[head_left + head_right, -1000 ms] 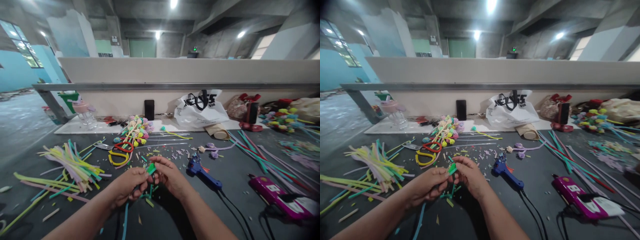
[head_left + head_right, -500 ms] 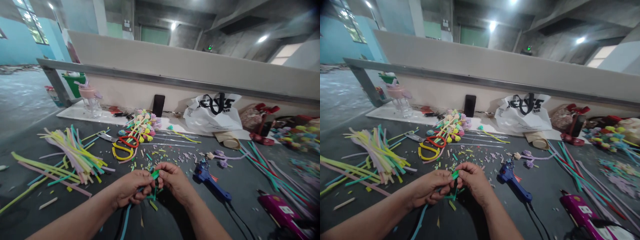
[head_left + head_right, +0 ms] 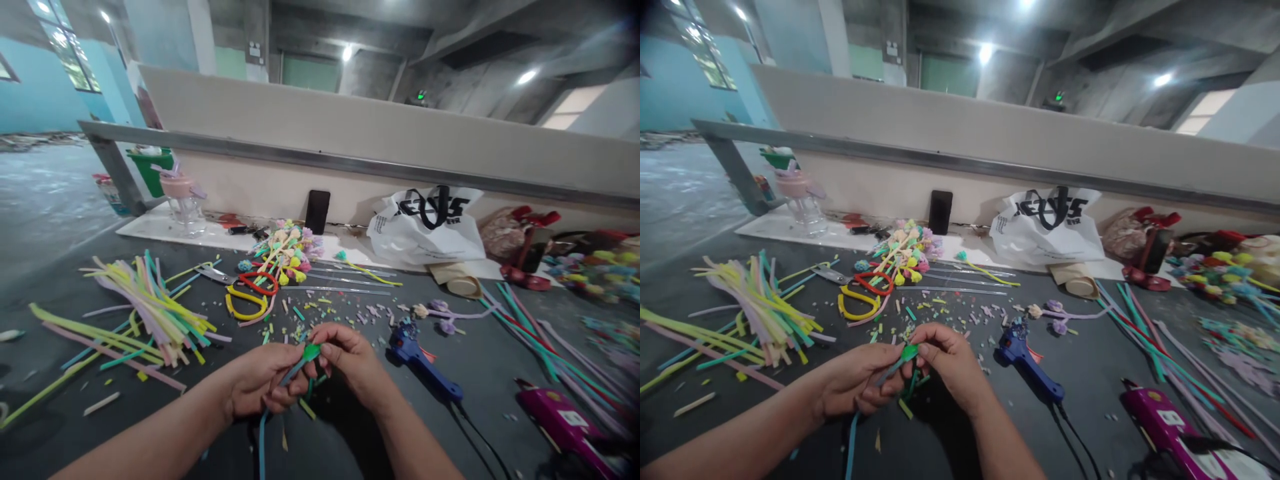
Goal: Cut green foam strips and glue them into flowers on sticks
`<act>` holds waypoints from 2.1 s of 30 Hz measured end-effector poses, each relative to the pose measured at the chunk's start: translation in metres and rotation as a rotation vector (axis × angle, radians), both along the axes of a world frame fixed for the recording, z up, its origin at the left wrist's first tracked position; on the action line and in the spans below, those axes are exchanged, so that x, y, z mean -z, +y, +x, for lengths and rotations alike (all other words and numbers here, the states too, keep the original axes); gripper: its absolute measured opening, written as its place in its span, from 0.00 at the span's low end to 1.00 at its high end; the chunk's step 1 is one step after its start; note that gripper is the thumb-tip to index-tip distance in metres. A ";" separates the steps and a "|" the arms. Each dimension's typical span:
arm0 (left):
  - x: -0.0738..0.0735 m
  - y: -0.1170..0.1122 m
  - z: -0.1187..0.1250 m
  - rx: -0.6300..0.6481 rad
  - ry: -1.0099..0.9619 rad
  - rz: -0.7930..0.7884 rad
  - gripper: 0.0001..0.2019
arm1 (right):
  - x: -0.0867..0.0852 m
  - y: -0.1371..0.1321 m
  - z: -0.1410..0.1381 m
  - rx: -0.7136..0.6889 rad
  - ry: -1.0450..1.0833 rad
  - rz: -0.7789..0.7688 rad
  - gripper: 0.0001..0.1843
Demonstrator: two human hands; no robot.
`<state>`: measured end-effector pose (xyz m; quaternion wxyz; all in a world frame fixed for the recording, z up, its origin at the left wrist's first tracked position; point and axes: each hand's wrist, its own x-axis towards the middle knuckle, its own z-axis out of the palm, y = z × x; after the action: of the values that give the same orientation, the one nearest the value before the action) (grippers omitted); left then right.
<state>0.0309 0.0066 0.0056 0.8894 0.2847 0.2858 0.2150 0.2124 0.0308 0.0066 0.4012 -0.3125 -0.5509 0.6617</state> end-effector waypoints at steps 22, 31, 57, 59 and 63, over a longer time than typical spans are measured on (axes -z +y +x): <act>0.004 -0.008 0.006 -0.156 -0.070 0.170 0.12 | -0.002 0.002 -0.005 0.129 0.198 -0.069 0.17; 0.003 -0.008 0.004 -0.217 -0.040 0.311 0.13 | 0.005 0.009 -0.003 0.226 0.182 -0.053 0.17; 0.005 -0.011 0.018 -0.509 0.404 0.604 0.15 | 0.013 0.000 -0.019 0.124 0.058 0.133 0.15; 0.007 -0.009 0.017 -0.486 0.425 0.589 0.15 | 0.015 0.002 -0.021 0.127 0.017 0.144 0.13; 0.017 -0.005 0.018 -0.530 0.429 0.534 0.17 | 0.022 0.003 -0.025 0.170 -0.060 0.178 0.08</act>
<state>0.0494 0.0021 -0.0109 0.6189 0.4600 0.4618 0.4384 0.1870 0.0339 -0.0150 0.4653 -0.3411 -0.5907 0.5641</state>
